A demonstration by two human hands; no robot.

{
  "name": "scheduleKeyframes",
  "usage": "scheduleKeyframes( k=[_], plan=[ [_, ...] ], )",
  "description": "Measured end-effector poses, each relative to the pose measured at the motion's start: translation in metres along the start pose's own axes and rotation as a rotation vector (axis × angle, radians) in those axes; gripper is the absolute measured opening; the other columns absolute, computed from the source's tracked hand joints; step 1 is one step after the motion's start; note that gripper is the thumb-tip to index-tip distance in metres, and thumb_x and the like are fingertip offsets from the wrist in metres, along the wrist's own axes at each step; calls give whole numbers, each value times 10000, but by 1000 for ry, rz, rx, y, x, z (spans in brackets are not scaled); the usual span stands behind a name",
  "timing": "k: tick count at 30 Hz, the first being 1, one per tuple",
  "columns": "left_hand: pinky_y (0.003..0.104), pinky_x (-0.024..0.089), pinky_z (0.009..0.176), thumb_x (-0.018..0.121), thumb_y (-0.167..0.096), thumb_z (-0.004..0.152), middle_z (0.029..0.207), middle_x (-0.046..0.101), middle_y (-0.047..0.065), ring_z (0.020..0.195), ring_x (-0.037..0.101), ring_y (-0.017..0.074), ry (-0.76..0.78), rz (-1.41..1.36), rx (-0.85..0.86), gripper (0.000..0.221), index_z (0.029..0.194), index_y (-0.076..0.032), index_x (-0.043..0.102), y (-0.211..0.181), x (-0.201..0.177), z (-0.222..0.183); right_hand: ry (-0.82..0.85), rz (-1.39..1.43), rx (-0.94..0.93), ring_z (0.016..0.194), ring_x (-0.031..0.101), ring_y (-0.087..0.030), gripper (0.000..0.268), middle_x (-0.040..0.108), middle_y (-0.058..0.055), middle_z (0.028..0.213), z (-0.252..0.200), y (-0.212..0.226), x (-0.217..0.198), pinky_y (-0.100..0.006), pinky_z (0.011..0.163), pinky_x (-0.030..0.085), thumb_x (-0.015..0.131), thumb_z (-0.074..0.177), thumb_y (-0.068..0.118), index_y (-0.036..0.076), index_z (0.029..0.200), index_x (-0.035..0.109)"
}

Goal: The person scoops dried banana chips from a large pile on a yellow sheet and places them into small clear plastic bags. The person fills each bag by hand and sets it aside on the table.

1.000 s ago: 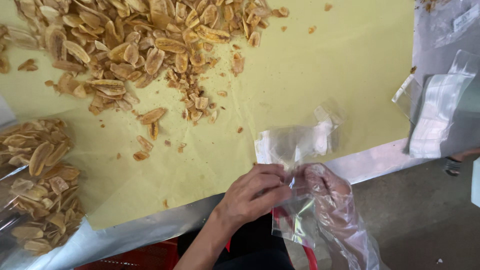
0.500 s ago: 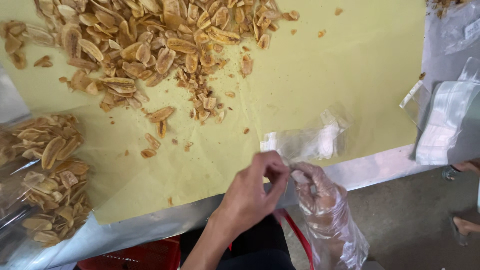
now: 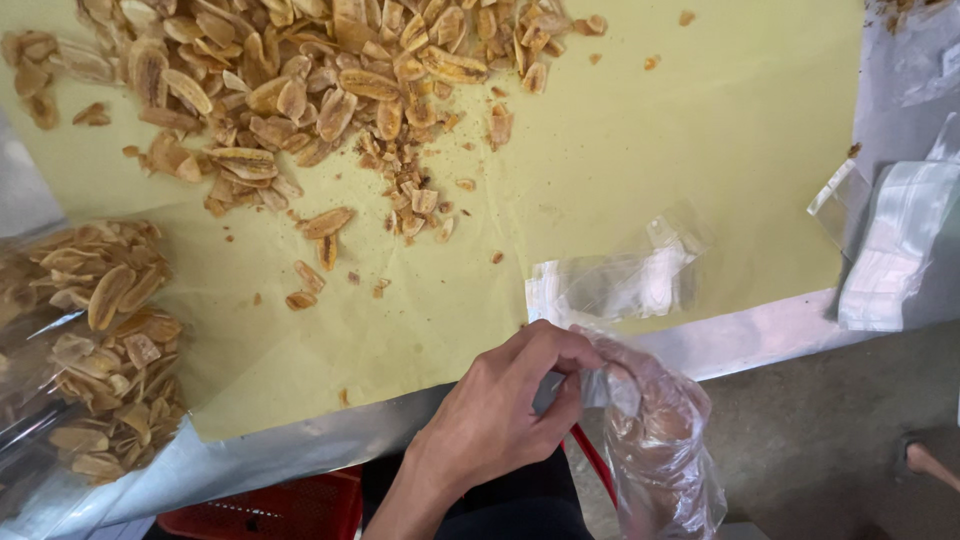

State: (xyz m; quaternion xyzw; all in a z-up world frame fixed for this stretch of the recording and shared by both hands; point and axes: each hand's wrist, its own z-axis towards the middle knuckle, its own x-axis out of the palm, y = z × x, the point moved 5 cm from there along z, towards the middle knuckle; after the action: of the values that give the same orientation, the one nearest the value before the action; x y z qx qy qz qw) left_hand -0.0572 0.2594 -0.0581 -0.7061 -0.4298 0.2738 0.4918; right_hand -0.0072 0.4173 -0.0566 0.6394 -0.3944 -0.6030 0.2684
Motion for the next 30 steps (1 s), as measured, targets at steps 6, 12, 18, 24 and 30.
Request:
scheduleKeyframes(
  k=[6,12,18,24,30],
  plan=[
    [344,582,688,688,-31,866,944,670,83,794,697,251,-69,159,192,264,1112,-125,709,-8,-3,-4,-47,202,-129,1036,766,-201,169,742,-124,1191,7,6,5,-300,891,650,547,1122,123,6,1183,652],
    [381,564,751,586,-176,928,955,671,152,822,687,298,-3,210,32,228,1041,-23,712,-3,-17,4,-93,-132,-167,1063,774,-217,234,756,-108,1186,-3,8,10,-292,893,621,559,1097,160,28,1242,686],
    [332,615,752,461,-188,1042,1059,702,107,849,723,204,-178,-144,-201,336,1086,-15,745,7,-28,10,-171,-205,-371,1149,752,-256,233,738,-111,1252,8,-3,21,-304,903,612,636,1052,110,50,1273,676],
    [289,657,736,629,-36,907,1139,671,72,875,744,150,-370,6,-194,227,1093,-30,757,-6,-32,13,4,-238,-266,1175,731,-277,409,693,-139,1331,9,-18,26,-301,876,612,542,966,-120,65,1310,663],
    [356,570,836,642,79,850,1237,612,128,1047,632,262,-535,597,80,403,1243,16,697,-32,-24,-2,-137,-243,-360,1199,714,-337,348,678,-231,1283,15,19,0,-328,919,607,615,998,25,-22,1340,572]
  ],
)
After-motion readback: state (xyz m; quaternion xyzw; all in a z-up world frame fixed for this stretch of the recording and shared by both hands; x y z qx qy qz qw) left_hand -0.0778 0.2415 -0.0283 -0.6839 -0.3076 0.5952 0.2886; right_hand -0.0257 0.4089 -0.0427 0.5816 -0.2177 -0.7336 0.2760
